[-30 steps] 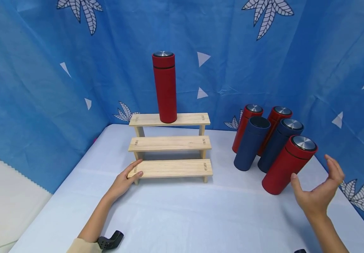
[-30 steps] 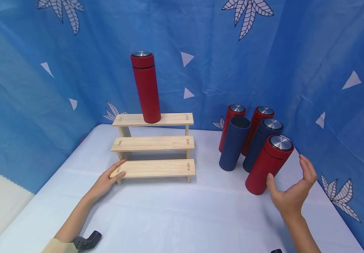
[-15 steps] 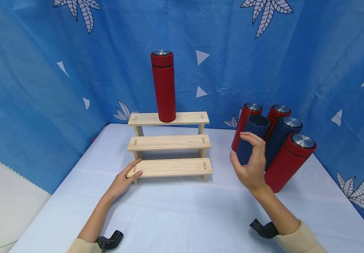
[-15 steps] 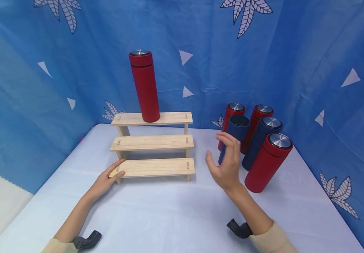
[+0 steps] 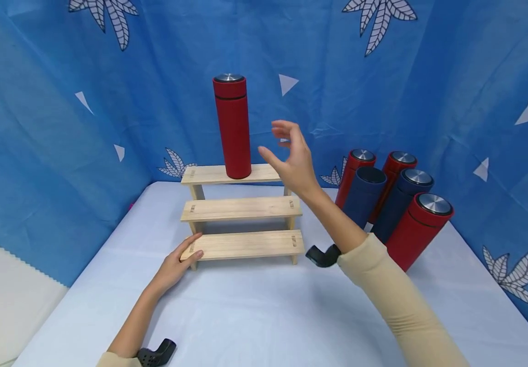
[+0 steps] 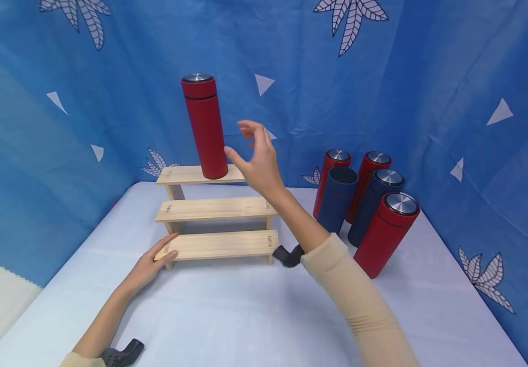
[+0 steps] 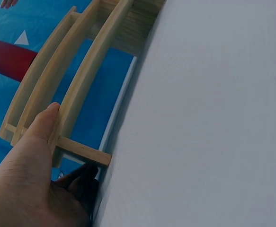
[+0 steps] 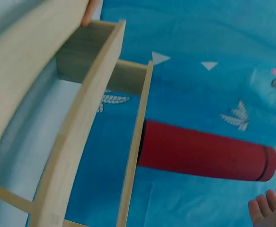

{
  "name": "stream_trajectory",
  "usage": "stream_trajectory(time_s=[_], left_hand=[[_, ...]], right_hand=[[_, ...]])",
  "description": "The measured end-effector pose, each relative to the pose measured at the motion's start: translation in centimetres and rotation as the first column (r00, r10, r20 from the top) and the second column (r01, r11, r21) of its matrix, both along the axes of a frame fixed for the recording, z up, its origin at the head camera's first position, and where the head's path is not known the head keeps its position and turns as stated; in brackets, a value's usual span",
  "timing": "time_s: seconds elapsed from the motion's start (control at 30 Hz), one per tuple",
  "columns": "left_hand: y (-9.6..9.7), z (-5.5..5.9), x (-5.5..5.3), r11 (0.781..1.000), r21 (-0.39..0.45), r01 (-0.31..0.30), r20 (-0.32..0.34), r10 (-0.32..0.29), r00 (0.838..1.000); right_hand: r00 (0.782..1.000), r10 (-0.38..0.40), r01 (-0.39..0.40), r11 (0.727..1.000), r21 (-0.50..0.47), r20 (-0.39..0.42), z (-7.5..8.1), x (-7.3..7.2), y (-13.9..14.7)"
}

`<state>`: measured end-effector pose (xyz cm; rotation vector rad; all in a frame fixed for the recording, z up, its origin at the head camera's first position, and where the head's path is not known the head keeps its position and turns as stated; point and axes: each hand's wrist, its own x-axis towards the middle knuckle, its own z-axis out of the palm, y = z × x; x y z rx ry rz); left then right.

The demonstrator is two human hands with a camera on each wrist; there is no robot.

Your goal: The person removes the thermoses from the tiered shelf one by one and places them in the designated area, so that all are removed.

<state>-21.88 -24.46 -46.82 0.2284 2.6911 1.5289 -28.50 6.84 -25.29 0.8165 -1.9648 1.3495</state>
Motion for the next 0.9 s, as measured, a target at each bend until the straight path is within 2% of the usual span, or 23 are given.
stream_trajectory(time_s=[0.1,0.2,0.3,0.4,0.53,0.67,0.7,0.73,0.8,0.9], left_hand=[[0.0,0.0,-0.1,1.000,0.003,0.001,0.000,-0.001,1.000],[-0.1,-0.1,-0.2,1.000,0.005,0.005,0.001,-0.005,1.000],[-0.1,-0.3,-0.3,1.000,0.000,0.004,0.006,-0.004,1.000],[0.0,-0.3,-0.4,1.000,-0.004,0.002,0.007,-0.002,1.000],[0.2,-0.2,-0.3,1.000,0.003,-0.002,0.002,0.002,1.000],[0.2,0.0,-0.2,1.000,-0.002,-0.003,-0.001,0.003,1.000],[0.2,0.0,-0.2,1.000,-0.001,-0.004,0.000,0.004,1.000],[0.1,0.0,-0.2,1.000,-0.003,-0.002,0.000,0.002,1.000],[0.1,-0.2,-0.2,1.000,-0.006,-0.001,0.000,0.001,1.000],[0.1,-0.3,-0.1,1.000,-0.001,0.000,-0.001,0.000,1.000]], right_hand=[[0.996,0.008,-0.007,1.000,-0.007,0.094,0.9,-2.7,-1.2],[0.978,0.019,-0.020,1.000,0.005,0.210,1.0,-5.1,-2.2],[0.941,0.042,-0.053,0.998,0.025,0.335,0.6,-7.1,-3.0],[0.900,0.093,-0.104,0.995,0.001,0.426,0.1,-8.4,-3.4],[0.843,0.244,-0.210,0.970,-0.125,0.480,0.1,-9.0,-3.6],[0.757,0.399,-0.314,0.917,-0.247,0.517,0.6,-8.2,-3.8],[0.738,0.423,-0.328,0.906,-0.268,0.526,0.7,-7.9,-3.9],[0.729,0.432,-0.333,0.902,-0.276,0.530,0.8,-7.6,-3.9],[0.741,0.408,-0.318,0.913,-0.257,0.533,0.8,-7.2,-4.1],[0.785,0.349,-0.280,0.937,-0.209,0.512,0.7,-6.7,-4.2]])
